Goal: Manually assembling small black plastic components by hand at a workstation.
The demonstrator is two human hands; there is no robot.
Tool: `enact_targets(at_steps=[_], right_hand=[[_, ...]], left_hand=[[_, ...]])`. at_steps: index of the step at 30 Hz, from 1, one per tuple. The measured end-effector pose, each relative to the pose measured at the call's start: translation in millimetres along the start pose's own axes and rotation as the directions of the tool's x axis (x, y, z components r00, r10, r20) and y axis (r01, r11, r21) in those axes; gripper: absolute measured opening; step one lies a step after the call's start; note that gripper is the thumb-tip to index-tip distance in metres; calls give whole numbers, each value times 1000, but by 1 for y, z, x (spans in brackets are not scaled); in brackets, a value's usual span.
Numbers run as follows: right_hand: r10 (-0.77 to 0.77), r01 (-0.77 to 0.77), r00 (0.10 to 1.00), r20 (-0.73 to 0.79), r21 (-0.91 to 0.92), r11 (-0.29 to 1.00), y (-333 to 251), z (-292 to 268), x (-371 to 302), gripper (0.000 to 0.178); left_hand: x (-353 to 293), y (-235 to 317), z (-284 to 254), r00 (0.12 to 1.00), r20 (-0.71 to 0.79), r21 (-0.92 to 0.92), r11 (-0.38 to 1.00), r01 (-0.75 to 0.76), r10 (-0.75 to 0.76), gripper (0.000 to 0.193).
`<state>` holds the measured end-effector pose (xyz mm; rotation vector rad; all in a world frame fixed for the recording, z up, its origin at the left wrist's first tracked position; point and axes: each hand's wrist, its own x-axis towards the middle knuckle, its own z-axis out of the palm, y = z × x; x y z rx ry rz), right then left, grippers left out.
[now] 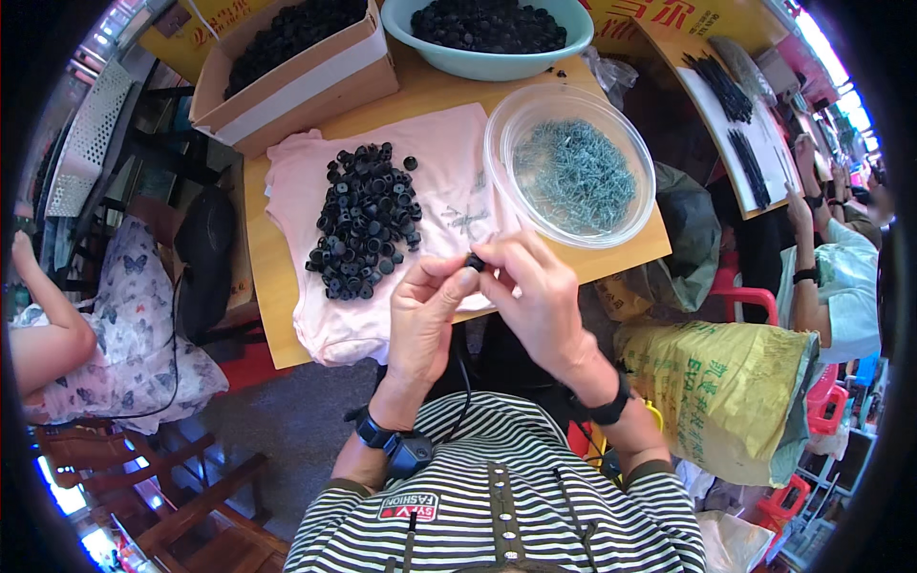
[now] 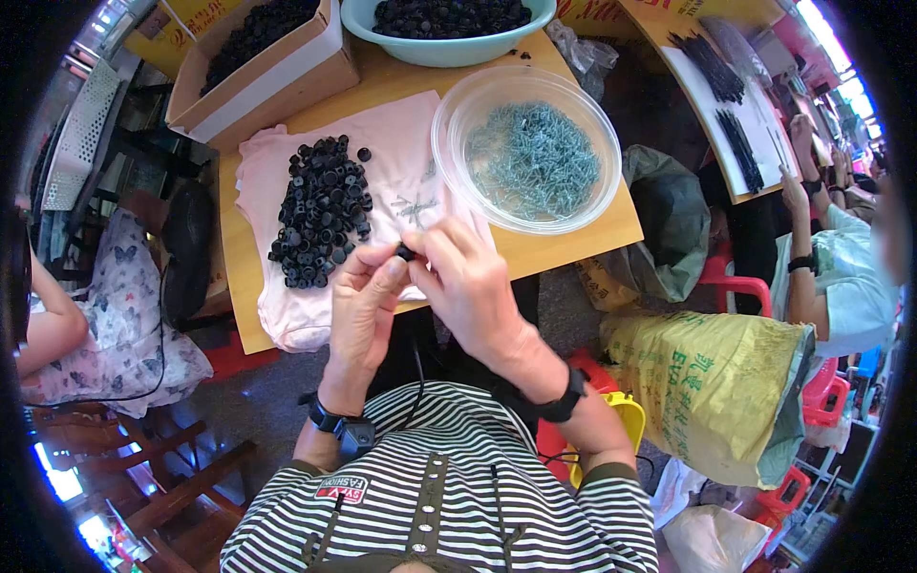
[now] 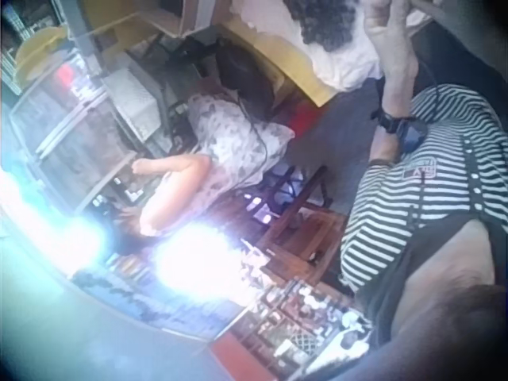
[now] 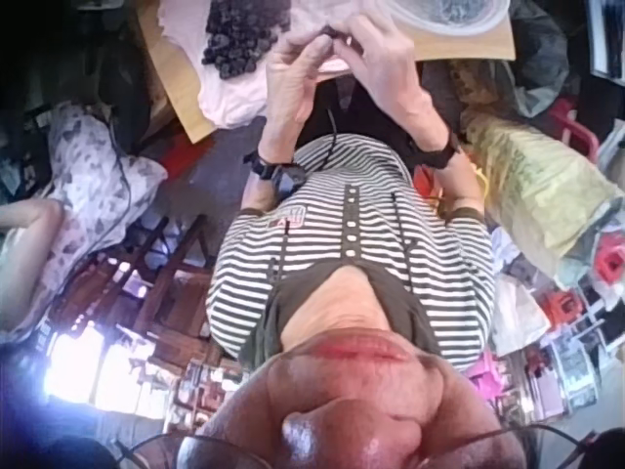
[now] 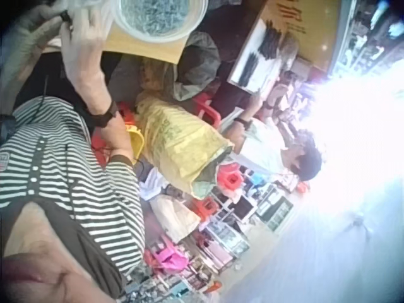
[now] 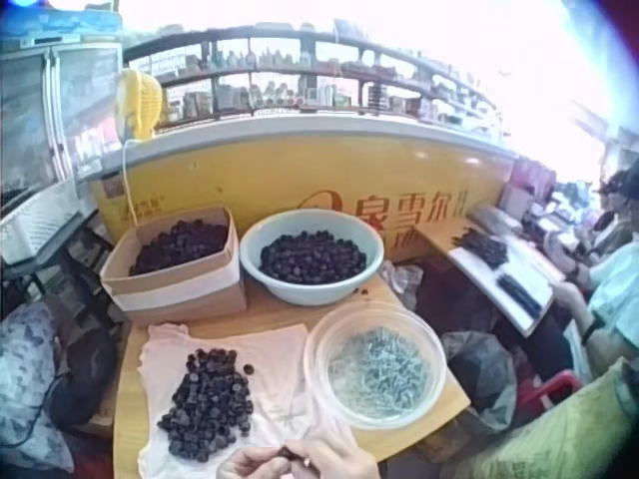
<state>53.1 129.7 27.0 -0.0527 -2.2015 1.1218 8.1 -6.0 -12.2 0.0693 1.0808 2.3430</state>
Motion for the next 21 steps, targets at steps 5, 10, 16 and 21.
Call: enact_targets(at_steps=[5, 10, 16, 21], right_hand=[[-128, 151, 986, 110, -237, 960, 31, -29, 99, 22], [-88, 67, 996, -30, -426, 902, 77, -44, 219, 31], [48, 15, 983, 175, -344, 939, 64, -7, 172, 20], [45, 35, 900, 435, -174, 984, 34, 33, 63, 18]], left_hand=[[-3, 29, -6, 953, -22, 334, 901, -279, 303, 21], [-8, 62, -33, 842, -175, 505, 781, -367, 510, 23], [-25, 74, -56, 831, -227, 630, 727, -273, 509, 22], [-31, 71, -66, 898, -177, 829, 553, -84, 403, 15]])
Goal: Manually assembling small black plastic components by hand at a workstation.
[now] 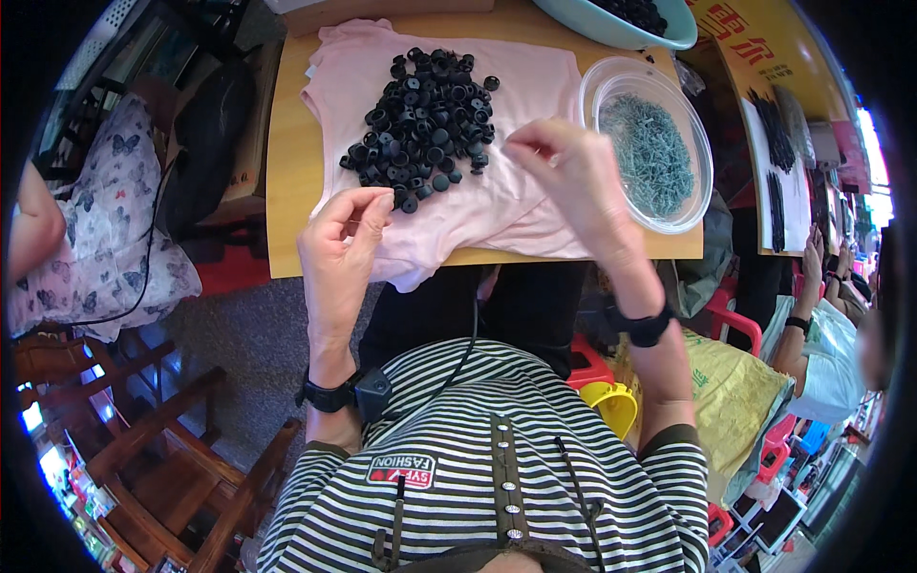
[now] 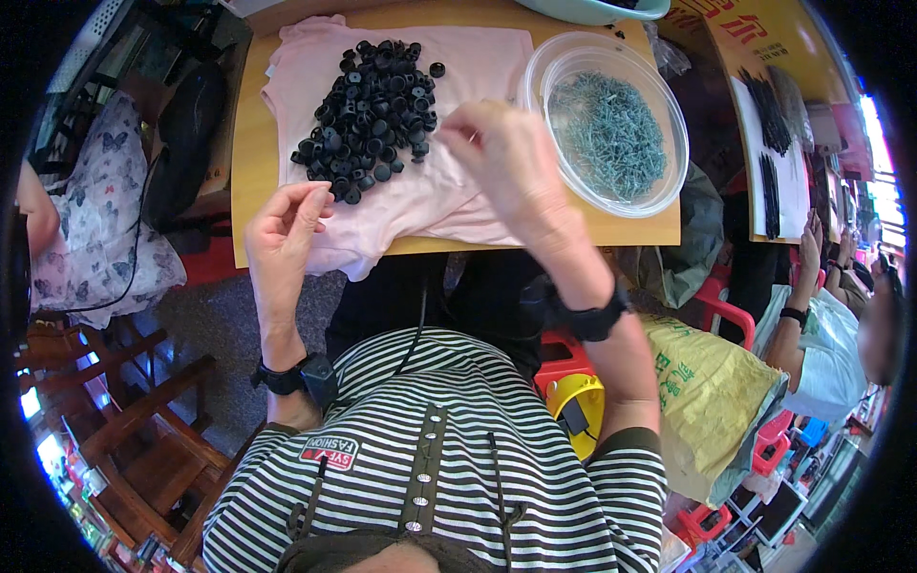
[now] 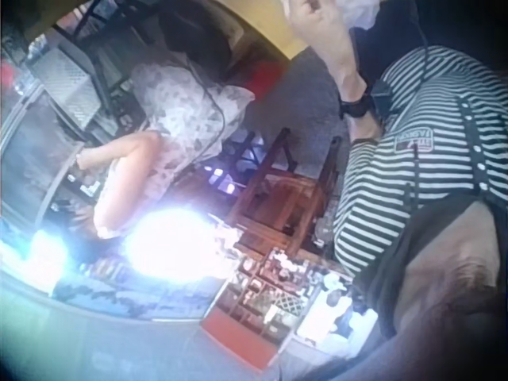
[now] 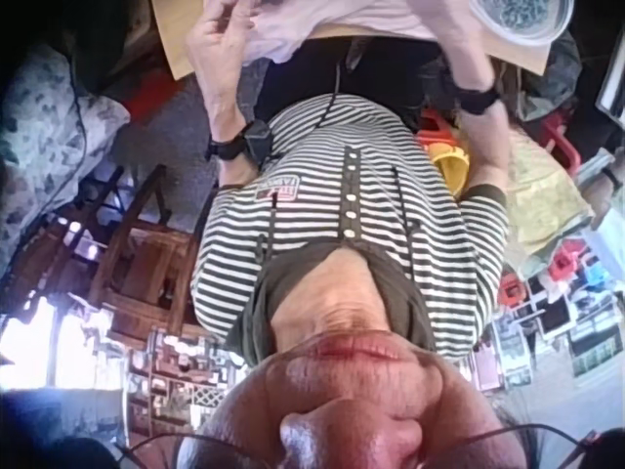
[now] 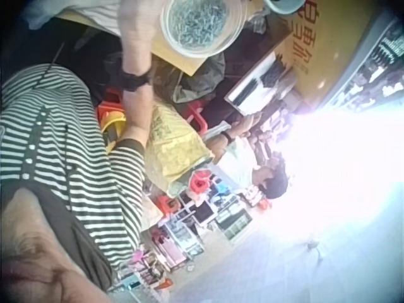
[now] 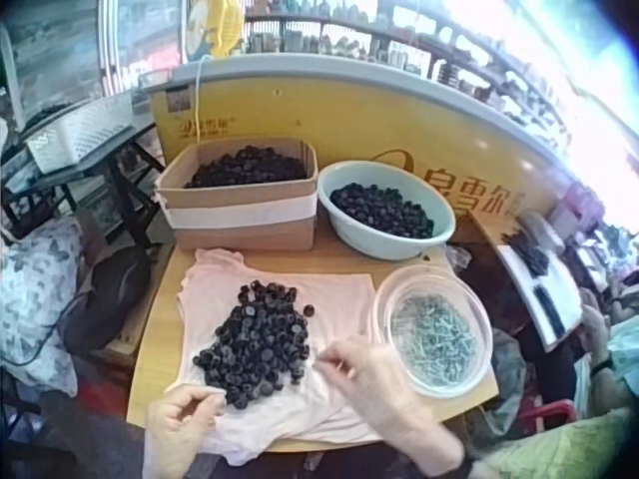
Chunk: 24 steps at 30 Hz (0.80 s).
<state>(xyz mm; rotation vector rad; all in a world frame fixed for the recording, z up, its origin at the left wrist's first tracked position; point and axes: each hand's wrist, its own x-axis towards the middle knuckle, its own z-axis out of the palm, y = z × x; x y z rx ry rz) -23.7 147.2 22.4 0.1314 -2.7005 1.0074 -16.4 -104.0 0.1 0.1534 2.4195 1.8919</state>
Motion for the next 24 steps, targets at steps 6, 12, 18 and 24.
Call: enact_targets(at_steps=[6, 12, 18, 24], right_hand=[[119, -121, 986, -117, -13, 993, -23, 40, -21, 29], [99, -102, 979, -176, -8, 995, -13, 55, -19, 27], [98, -79, 985, -143, 131, 988, -13, 48, -30, 17], [135, -130, 987, -82, 60, 990, -12, 40, -48, 15]], left_hand=[[-3, 2, 5, 990, -25, 272, 954, -127, 139, 16], [1, -7, 14, 978, -38, 368, 913, -179, 207, 43], [4, -9, 16, 988, -115, 346, 936, -59, 105, 66], [11, -3, 19, 997, -18, 417, 906, -66, 81, 67]])
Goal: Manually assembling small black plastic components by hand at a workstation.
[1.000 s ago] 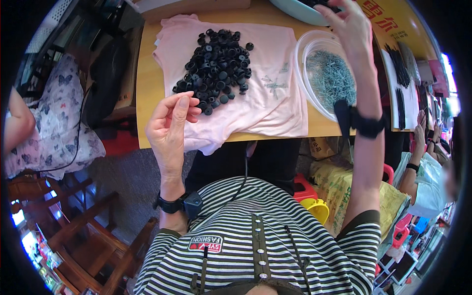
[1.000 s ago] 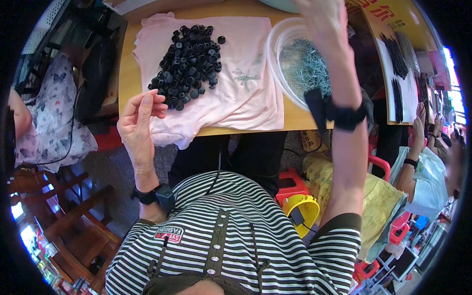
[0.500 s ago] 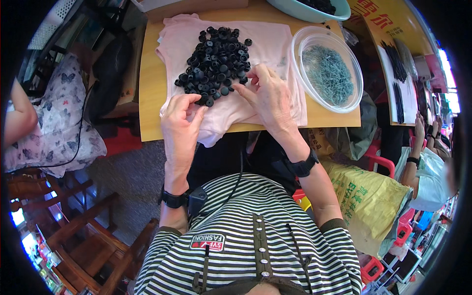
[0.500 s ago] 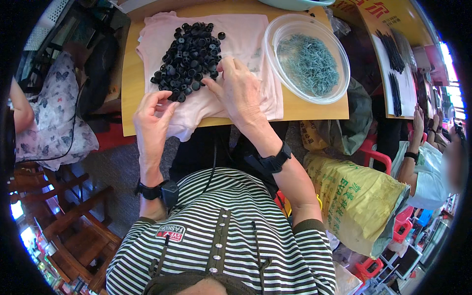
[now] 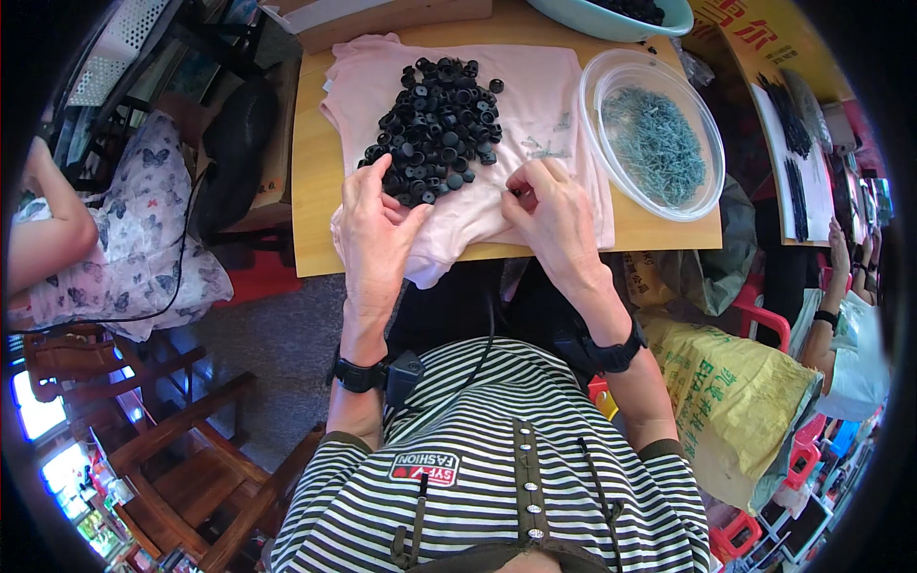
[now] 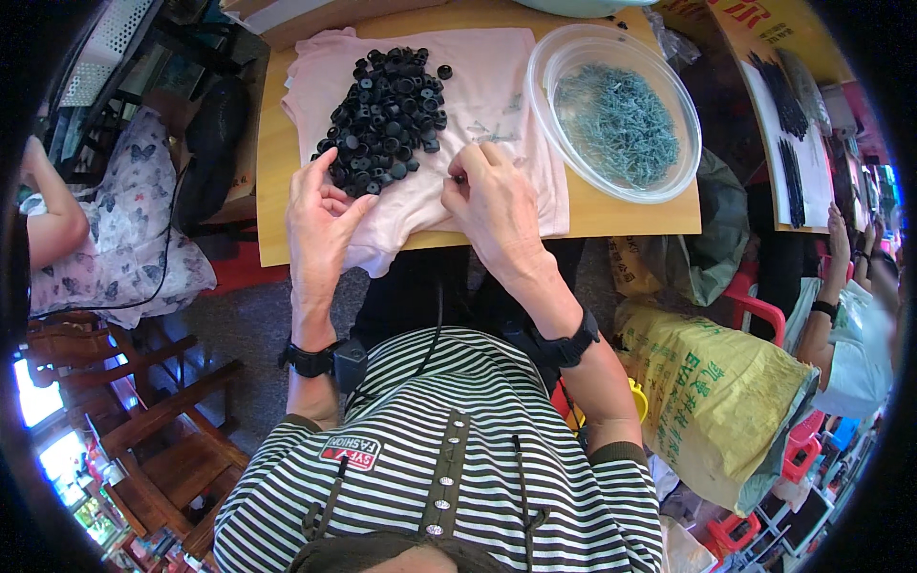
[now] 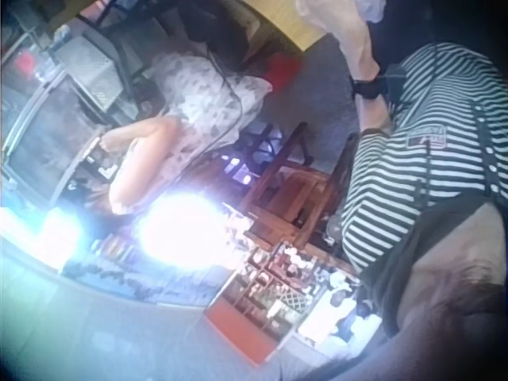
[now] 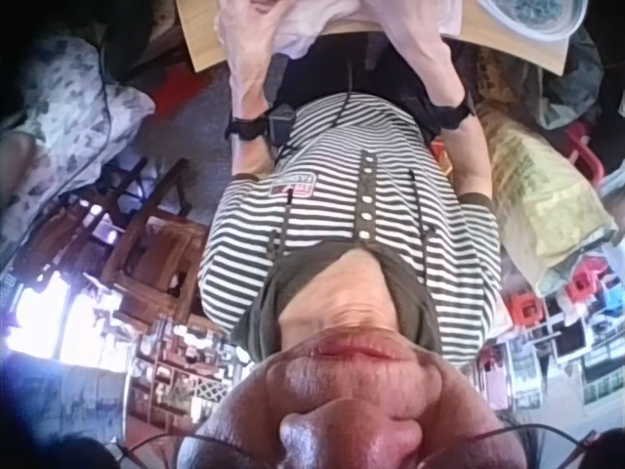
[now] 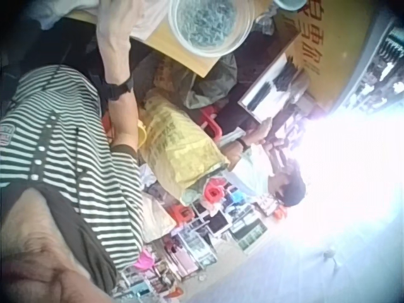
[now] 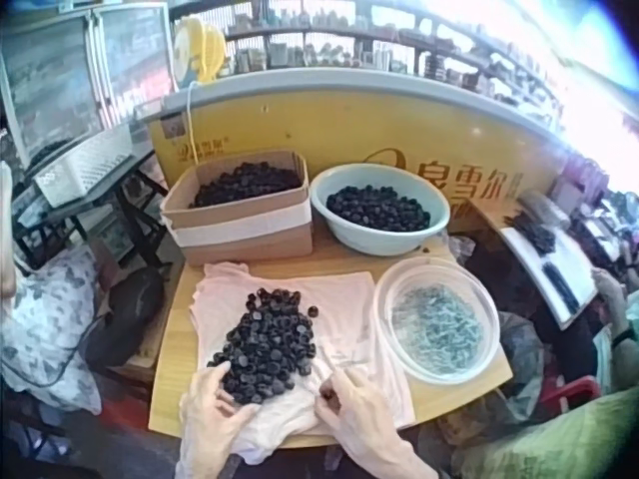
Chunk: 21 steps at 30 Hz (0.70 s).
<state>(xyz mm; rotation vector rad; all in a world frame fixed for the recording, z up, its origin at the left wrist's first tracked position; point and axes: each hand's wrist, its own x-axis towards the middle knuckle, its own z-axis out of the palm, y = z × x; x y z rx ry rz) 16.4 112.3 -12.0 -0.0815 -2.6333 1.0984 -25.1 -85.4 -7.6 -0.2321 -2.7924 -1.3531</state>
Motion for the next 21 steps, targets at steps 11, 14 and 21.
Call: enact_targets(at_steps=[11, 14, 21], right_hand=[[-84, 88, 996, -44, 99, 991, 5, 2, -13, 15], [-55, 58, 998, -34, 109, 992, 1, -6, -14, 14], [-63, 65, 997, 36, -71, 995, 4, -14, -16, 14]], left_hand=[[11, 15, 21, 987, 13, -130, 979, -154, 157, 57], [13, 15, 24, 986, 47, -174, 973, -149, 159, 58], [8, 33, 17, 980, 52, -39, 981, -191, 193, 56]])
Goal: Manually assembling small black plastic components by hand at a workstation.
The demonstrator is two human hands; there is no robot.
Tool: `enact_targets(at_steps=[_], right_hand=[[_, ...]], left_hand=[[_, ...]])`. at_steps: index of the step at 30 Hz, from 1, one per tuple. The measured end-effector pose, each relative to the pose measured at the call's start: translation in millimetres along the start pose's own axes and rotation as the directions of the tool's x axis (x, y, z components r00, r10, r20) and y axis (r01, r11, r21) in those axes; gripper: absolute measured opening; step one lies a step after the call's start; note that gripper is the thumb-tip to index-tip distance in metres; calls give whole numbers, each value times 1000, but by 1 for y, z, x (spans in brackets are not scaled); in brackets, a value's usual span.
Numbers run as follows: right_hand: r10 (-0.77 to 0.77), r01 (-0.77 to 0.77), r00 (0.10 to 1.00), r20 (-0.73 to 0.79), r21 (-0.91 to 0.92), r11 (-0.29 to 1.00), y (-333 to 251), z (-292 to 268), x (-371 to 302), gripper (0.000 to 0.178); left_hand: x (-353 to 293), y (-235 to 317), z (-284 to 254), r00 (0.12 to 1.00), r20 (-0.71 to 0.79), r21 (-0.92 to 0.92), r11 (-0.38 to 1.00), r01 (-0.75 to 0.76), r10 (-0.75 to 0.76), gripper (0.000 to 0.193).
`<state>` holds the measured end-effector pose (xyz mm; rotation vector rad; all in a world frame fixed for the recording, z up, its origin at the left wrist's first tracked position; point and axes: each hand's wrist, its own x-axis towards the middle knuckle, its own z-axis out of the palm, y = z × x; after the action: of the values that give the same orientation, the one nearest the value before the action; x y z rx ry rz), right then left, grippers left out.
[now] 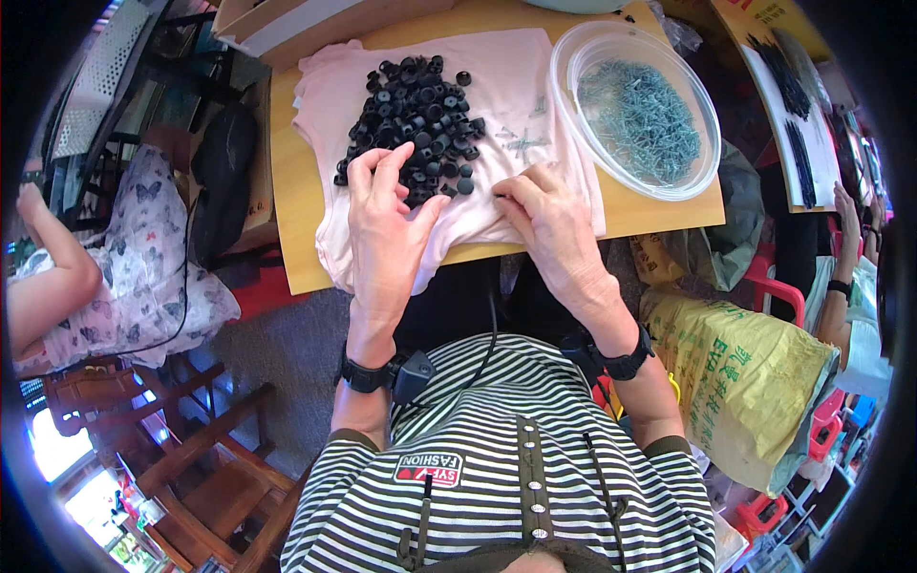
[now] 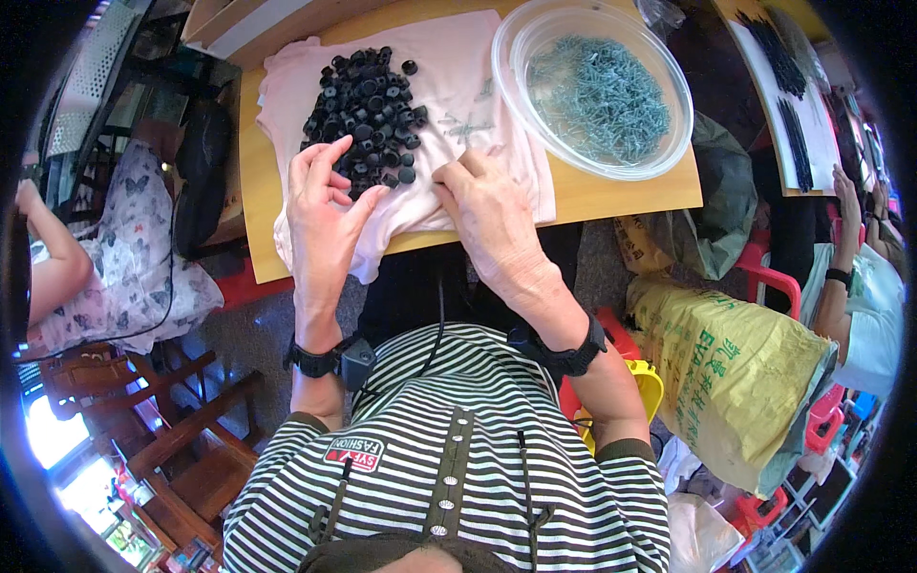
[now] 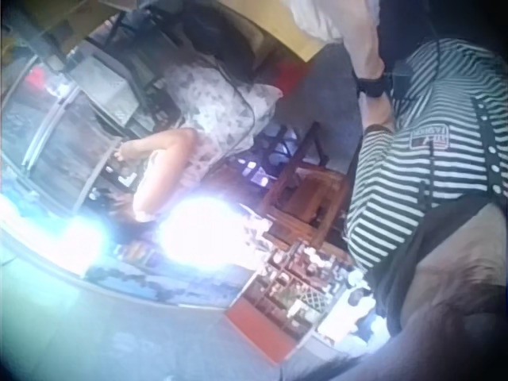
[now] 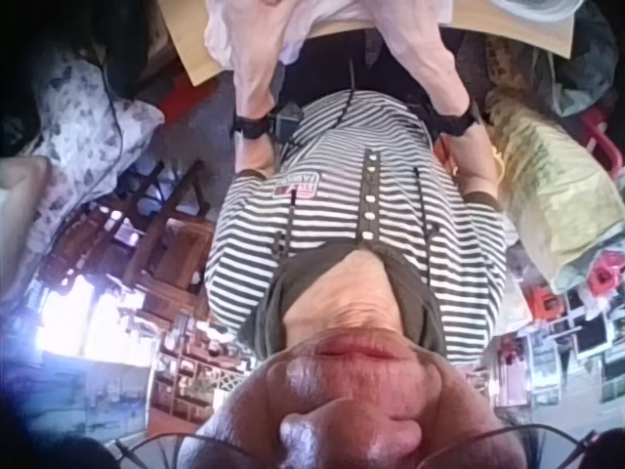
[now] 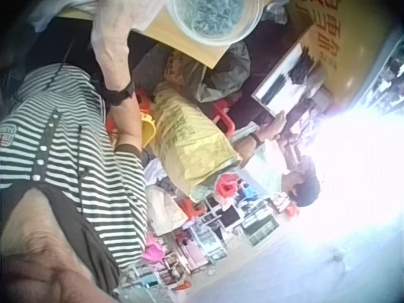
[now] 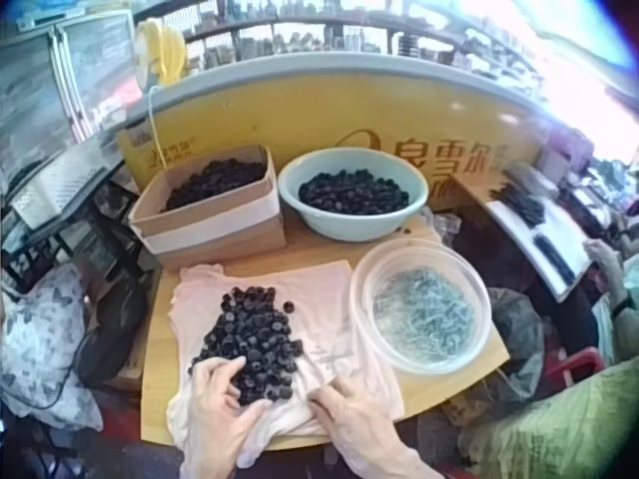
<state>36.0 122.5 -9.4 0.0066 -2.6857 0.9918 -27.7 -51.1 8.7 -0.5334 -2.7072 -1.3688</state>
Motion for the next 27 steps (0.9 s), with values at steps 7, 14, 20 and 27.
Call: enact_targets(at_steps=[7, 14, 20, 27], right_hand=[[48, -44, 998, -32, 110, 993, 2, 5, 0, 14], [65, -63, 997, -34, 61, 996, -1, 8, -1, 19], [55, -52, 998, -36, 79, 995, 1, 9, -4, 19], [106, -82, 992, -68, 285, 955, 4, 7, -7, 17]], left_hand=[[14, 8, 16, 984, -16, 92, 981, -173, 175, 31], [47, 12, 53, 916, 51, 174, 899, -402, 399, 14], [55, 12, 60, 911, 85, 309, 858, -410, 405, 8], [53, 13, 56, 884, 88, 310, 830, -463, 460, 10]])
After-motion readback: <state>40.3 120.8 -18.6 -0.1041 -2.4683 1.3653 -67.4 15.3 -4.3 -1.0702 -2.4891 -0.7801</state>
